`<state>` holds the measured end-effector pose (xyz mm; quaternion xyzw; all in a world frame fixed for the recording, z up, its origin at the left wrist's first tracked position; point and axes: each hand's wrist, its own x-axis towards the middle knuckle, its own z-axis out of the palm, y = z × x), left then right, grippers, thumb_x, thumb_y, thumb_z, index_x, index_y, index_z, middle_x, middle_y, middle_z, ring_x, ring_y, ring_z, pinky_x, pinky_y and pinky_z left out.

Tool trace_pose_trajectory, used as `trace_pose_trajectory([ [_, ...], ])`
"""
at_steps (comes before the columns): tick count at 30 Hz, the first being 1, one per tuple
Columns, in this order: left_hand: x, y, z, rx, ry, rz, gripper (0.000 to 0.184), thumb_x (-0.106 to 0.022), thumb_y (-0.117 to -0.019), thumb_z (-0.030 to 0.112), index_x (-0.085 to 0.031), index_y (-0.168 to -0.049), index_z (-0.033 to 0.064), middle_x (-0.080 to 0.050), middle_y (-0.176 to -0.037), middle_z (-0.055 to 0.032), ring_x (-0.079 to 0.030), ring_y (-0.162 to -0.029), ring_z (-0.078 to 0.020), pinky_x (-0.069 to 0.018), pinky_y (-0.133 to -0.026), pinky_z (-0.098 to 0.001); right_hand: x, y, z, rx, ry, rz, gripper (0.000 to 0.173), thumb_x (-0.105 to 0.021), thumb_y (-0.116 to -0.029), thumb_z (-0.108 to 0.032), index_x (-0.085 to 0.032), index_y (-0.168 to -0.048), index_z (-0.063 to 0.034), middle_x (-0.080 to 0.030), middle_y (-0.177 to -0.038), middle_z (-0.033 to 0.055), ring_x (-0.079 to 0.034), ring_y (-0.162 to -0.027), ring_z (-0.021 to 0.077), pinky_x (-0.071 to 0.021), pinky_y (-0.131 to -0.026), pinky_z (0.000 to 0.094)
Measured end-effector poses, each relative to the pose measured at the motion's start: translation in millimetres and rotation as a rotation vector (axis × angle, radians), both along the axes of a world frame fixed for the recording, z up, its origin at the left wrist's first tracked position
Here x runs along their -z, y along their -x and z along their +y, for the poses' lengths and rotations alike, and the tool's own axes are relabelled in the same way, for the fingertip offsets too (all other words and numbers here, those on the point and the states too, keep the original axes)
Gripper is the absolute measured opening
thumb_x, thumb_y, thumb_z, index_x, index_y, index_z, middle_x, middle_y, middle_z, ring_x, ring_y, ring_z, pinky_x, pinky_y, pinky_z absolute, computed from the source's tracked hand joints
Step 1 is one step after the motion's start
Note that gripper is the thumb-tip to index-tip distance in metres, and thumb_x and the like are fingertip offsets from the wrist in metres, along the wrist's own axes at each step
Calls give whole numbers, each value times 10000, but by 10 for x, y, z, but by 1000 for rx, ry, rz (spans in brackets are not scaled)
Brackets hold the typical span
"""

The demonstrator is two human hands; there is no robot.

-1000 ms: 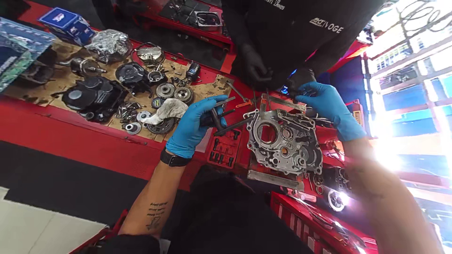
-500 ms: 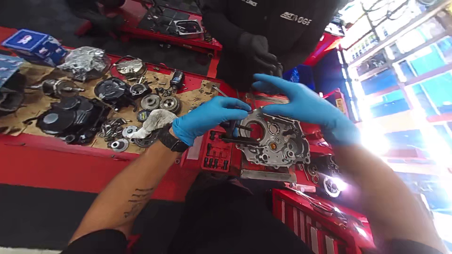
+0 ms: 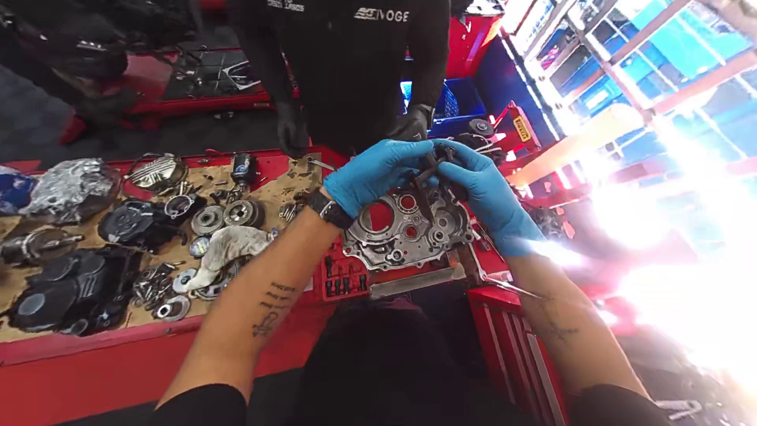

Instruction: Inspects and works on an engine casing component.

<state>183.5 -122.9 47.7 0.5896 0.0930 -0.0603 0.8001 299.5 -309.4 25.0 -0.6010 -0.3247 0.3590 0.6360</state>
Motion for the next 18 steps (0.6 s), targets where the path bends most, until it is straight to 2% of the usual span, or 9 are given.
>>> trace_pose_trajectory([
  [1, 76, -15, -111, -78, -1, -52, 313, -480, -1077, 262, -671, -1168, 32, -719, -967, -69, -686, -830, -136, -584, -756, -288, 64, -12, -22, 50, -39, -12, 391, -609, -1001, -91, -598, -1392, -82, -717, -1054, 98, -673, -812, 143, -584, -730, 293],
  [4, 228, -79, -322, -207, -156, -135, 221, -563, -1049, 148, -659, -1197, 14, -707, -932, -64, -669, -745, -120, -591, -698, -272, 208, -48, -64, 131, -45, -119, 326, -626, -1000, -114, -630, -1326, -96, -709, -1012, 61, -662, -784, 119, -575, -704, 282],
  [7, 296, -129, -330, -150, -391, -164, 188, -595, -1032, 120, -660, -1177, 20, -716, -931, -57, -666, -734, -100, -580, -676, -252, 283, -196, -154, 57, 24, -194, 285, -640, -1001, -125, -659, -1285, -108, -731, -1058, 55, -699, -877, 133, -597, -781, 311],
  [9, 334, -154, -332, -100, -525, -170, 170, -614, -1021, 117, -673, -1154, 28, -725, -935, -54, -672, -737, -101, -577, -671, -254, 328, -274, -215, -2, 38, -208, 295, -659, -977, -69, -670, -1270, -98, -729, -1085, 63, -701, -904, 143, -599, -799, 315],
  [11, 371, -161, -345, -69, -634, -174, 194, -633, -1012, 117, -677, -1181, 34, -737, -951, -57, -692, -744, -105, -596, -686, -265, 378, -310, -262, -36, 24, -215, 317, -676, -954, -21, -675, -1264, -84, -732, -1109, 70, -709, -922, 148, -607, -811, 314],
  [14, 365, -148, -386, -51, -730, -183, 212, -638, -1007, 108, -681, -1206, 48, -737, -960, -50, -691, -753, -91, -592, -700, -254, 423, -309, -324, -38, -12, -219, 345, -670, -944, 23, -673, -1277, -64, -733, -1144, 75, -720, -967, 145, -613, -859, 306],
  [18, 332, -227, -408, -38, -794, -194, 187, -654, -996, 104, -695, -1161, 28, -738, -962, -44, -695, -808, -63, -590, -769, -246, 477, -328, -364, -39, -39, -231, 379, -672, -938, 34, -657, -1306, -59, -729, -1159, 69, -718, -977, 130, -608, -875, 293],
])
